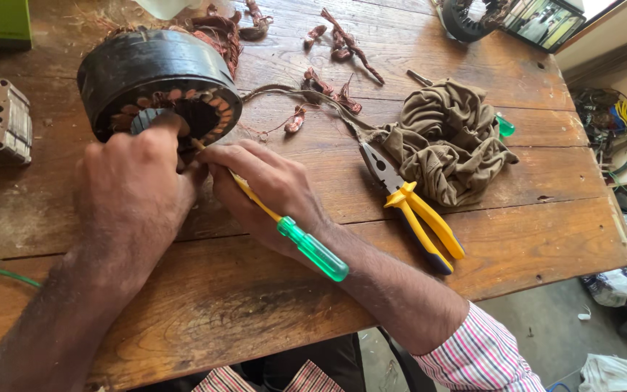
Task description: The person holds a motor stator on a wooden workbench and uses a wooden stick to pry burnt copper windings out of the stator slots, working around the ring slot by slot. Extracted copper pieces and wire scraps accumulate on the table beside the stator.
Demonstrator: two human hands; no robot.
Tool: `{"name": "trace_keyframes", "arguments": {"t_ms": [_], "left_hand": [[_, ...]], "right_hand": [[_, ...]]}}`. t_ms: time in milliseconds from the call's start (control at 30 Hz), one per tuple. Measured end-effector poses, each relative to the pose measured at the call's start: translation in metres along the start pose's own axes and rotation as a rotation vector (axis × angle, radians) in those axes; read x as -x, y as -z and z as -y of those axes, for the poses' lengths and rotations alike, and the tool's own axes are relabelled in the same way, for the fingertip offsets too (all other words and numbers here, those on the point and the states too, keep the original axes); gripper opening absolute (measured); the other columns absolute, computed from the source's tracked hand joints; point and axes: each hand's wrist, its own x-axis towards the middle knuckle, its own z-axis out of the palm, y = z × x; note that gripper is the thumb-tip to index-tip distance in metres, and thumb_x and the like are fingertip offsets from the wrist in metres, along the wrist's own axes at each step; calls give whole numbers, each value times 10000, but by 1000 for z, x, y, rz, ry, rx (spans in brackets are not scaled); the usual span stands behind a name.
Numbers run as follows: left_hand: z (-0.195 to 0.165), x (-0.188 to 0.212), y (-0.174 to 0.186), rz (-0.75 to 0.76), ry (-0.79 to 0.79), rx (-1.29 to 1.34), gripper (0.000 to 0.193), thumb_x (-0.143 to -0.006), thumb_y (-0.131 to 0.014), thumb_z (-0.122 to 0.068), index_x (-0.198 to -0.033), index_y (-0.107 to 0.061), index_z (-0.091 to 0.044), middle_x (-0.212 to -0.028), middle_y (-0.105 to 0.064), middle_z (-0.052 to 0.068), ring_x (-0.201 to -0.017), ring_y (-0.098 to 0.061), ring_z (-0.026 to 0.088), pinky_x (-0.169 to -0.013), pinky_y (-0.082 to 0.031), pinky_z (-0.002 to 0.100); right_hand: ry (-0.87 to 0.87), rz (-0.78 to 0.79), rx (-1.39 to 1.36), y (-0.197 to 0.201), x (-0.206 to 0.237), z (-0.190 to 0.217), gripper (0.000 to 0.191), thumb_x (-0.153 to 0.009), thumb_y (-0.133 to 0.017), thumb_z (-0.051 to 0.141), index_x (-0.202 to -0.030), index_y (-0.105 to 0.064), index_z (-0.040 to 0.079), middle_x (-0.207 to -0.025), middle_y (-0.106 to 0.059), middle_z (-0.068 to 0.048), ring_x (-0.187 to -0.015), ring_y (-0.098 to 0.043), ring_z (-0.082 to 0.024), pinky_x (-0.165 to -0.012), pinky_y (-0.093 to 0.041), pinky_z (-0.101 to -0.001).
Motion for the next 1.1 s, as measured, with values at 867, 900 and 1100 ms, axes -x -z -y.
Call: {"name": "trace_keyframes", "arguments": {"t_ms": [867, 900, 1100], "left_hand": [[-1, -4, 9, 105, 82, -25, 355, -959, -691, -360, -1100, -680, -35, -869, -743, 223, -831, -759, 363, -690, -622, 501], [-1, -5, 10, 145, 93, -28, 307, -987, -671, -312, -1105, -682, -29, -879, -741, 218, -817, -769, 343, -673, -639, 480], [0, -5, 9, 128, 66, -24, 286, -963, -694, -278, -1120, -675, -39, -891, -738, 200, -874, -754, 331, -721, -627, 479]], "right_hand": [[-17, -17, 51, 6, -7, 3, 258, -920, -717, 33, -1176, -687, 42, -1020, -769, -99, -965, -787, -189, -855, -624, -321], [-21, -12, 58, 5, -8, 3, 254, -915, -716, 31, -1168, -691, 40, -1012, -769, -101, -957, -787, -189, -847, -624, -321], [-61, 9, 34, 2, -9, 3, 228, -936, -703, 32, -1164, -700, 35, -1037, -781, -107, -973, -797, -180, -861, -632, -306]]}}
